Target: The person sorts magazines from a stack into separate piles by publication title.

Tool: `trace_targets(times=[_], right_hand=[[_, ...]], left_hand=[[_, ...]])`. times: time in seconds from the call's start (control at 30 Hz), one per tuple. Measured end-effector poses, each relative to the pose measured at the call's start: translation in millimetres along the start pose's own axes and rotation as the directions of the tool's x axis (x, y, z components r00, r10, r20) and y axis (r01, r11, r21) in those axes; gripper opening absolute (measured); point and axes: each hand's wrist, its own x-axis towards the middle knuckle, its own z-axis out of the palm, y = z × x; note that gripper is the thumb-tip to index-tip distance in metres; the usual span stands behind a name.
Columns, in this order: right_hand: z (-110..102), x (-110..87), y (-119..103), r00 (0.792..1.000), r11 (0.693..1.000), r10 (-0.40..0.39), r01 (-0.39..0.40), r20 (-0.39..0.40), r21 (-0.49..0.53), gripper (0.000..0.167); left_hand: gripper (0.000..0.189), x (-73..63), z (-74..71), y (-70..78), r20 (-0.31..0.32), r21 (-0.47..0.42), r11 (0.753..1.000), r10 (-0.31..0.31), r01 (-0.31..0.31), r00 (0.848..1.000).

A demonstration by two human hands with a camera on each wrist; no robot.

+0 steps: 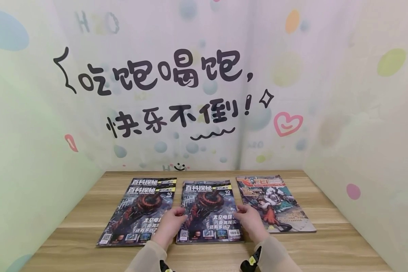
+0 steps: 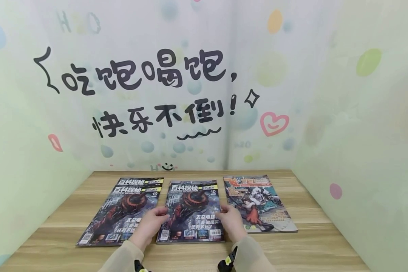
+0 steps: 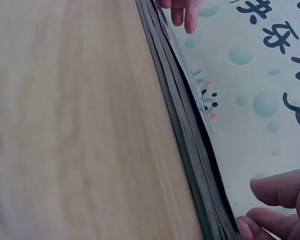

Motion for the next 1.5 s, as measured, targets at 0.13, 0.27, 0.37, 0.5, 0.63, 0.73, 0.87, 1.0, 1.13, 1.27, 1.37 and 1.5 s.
trace_targets(times=[0.13,0.27,0.37,0.5,0.63,0.73,0.87,1.0,1.13,1.27,1.37,1.5], right_hand=[[3,-1.2,0,1.000,0.996,-0.021,0.020,-0.014,-0.085,0.045],[7,-2.2,-1,0.998,0.988,-0.056,0.053,-0.015,-0.146,0.042],[9,-3.1,-2,0.997,0.986,-0.075,0.072,-0.013,-0.153,0.042],[10,-4.6,-2,0.995,0.978,-0.096,0.091,-0.020,-0.186,0.043],[12,-5.7,-2,0.995,0.969,-0.097,0.088,-0.027,-0.231,0.045],[12,-6.7,-2,0.994,0.965,-0.105,0.093,-0.038,-0.244,0.046],[12,-7.7,-2,0.992,0.960,-0.120,0.102,-0.051,-0.261,0.049],[13,-7.6,-2,0.992,0.959,-0.114,0.096,-0.056,-0.268,0.051],[14,-7.9,-2,0.992,0.959,-0.111,0.090,-0.063,-0.271,0.050],[14,-9.0,-2,0.992,0.960,-0.109,0.086,-0.069,-0.267,0.049],[15,-9.5,-3,0.992,0.964,-0.102,0.080,-0.073,-0.255,0.049],[17,-10.2,-3,0.993,0.970,-0.091,0.071,-0.076,-0.234,0.049]], left_hand=[[0.038,1.1,0.6,-2.7,-0.001,0.030,0.999,0.014,-0.014,1.000],[0.040,0.4,2.0,-4.9,-0.015,0.053,0.998,0.034,-0.033,0.999],[0.042,0.4,4.3,-8.0,-0.029,0.068,0.997,0.050,-0.048,0.998],[0.044,1.2,7.2,-12.3,-0.050,0.094,0.994,0.054,-0.050,0.997],[0.045,0.1,7.9,-14.2,-0.065,0.108,0.993,0.052,-0.045,0.997],[0.047,-0.9,7.8,-14.6,-0.075,0.124,0.991,0.055,-0.045,0.996],[0.049,-1.6,7.6,-13.6,-0.083,0.141,0.989,0.050,-0.038,0.995],[0.050,-1.7,7.2,-12.1,-0.087,0.140,0.990,0.036,-0.023,0.996],[0.050,-1.6,6.3,-10.9,-0.094,0.134,0.991,0.028,-0.015,0.995],[0.049,-1.2,6.0,-10.6,-0.100,0.122,0.992,0.023,-0.011,0.995],[0.048,-1.3,5.9,-10.6,-0.102,0.106,0.994,0.021,-0.010,0.995],[0.047,-2.2,5.1,-8.6,-0.091,0.075,0.997,0.014,-0.008,0.996]])
